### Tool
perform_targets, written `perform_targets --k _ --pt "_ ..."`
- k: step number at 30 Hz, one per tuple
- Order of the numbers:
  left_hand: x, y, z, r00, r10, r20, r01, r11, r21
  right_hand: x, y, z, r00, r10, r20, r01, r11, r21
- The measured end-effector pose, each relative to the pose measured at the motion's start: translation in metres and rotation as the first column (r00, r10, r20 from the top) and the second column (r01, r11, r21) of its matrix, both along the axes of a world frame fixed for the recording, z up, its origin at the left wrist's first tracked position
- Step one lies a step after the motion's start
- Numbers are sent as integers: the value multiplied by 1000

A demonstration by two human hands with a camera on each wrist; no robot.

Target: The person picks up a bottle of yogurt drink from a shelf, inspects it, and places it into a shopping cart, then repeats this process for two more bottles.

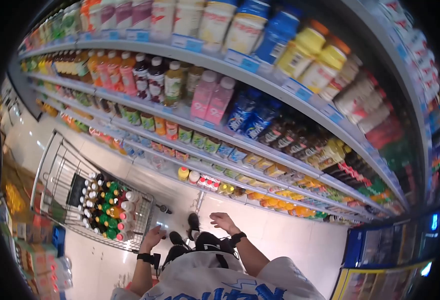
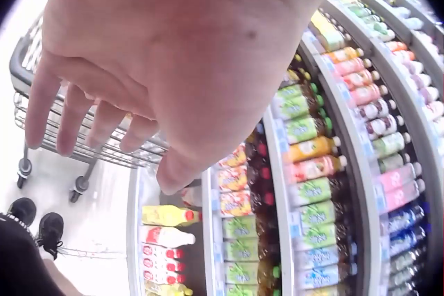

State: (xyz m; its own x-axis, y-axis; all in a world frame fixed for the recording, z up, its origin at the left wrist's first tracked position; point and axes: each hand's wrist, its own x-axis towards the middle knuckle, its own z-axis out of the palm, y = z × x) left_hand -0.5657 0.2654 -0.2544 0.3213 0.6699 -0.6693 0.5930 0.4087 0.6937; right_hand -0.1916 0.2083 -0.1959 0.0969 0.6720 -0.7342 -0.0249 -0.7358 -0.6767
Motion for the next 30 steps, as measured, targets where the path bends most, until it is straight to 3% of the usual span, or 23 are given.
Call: perform_targets --k 2,4,5,6,8,11,13,16,18,20,21,23,26,27,29,30 --pt "26 18 31 996 -82 24 79 990 114 -3 -4 2 997 -44 -66 50 994 99" --pt "55 35 75 993 -81 90 72 993 98 -6 3 25 998 -41 -38 48 982 184" --pt "66 39 69 974 -32 224 3 992 126 -3 7 37 999 -40 -21 44 969 243" --pt "80 47 87 975 -56 214 24 988 150 2 11 49 999 -40 -5 40 952 303" --pt "118 62 149 939 -148 309 40 944 329 16 21 73 996 -78 34 53 885 463" --pt "174 79 224 888 -196 415 20 920 391 46 35 140 985 -163 -52 162 790 592" --pt "213 90 257 841 -226 492 -27 891 454 74 42 176 971 -196 -139 236 660 713" --pt "271 107 305 763 -319 562 -77 819 569 116 51 237 968 -209 -137 230 528 817" --pt "307 111 350 741 -328 586 -87 818 568 137 55 286 964 -218 -151 242 491 837" --pt "340 111 393 678 -337 653 -137 815 563 152 61 328 944 -285 -165 252 304 919" --pt "355 110 412 680 -336 652 -142 811 567 158 65 346 946 -277 -166 250 301 920" --pt "380 106 443 593 -351 725 -284 752 596 168 74 381 873 -472 127 -81 117 990" --pt "399 109 471 557 -412 721 -376 649 661 177 88 428 722 -644 252 -305 31 952" --pt "401 111 475 547 -420 724 -404 625 668 182 94 438 725 -640 254 -311 25 950" --pt "406 117 482 513 -434 741 -434 614 660 189 104 453 595 -737 320 -444 31 896" --pt "408 122 484 478 -449 755 -456 608 650 191 111 459 596 -738 316 -445 24 895"
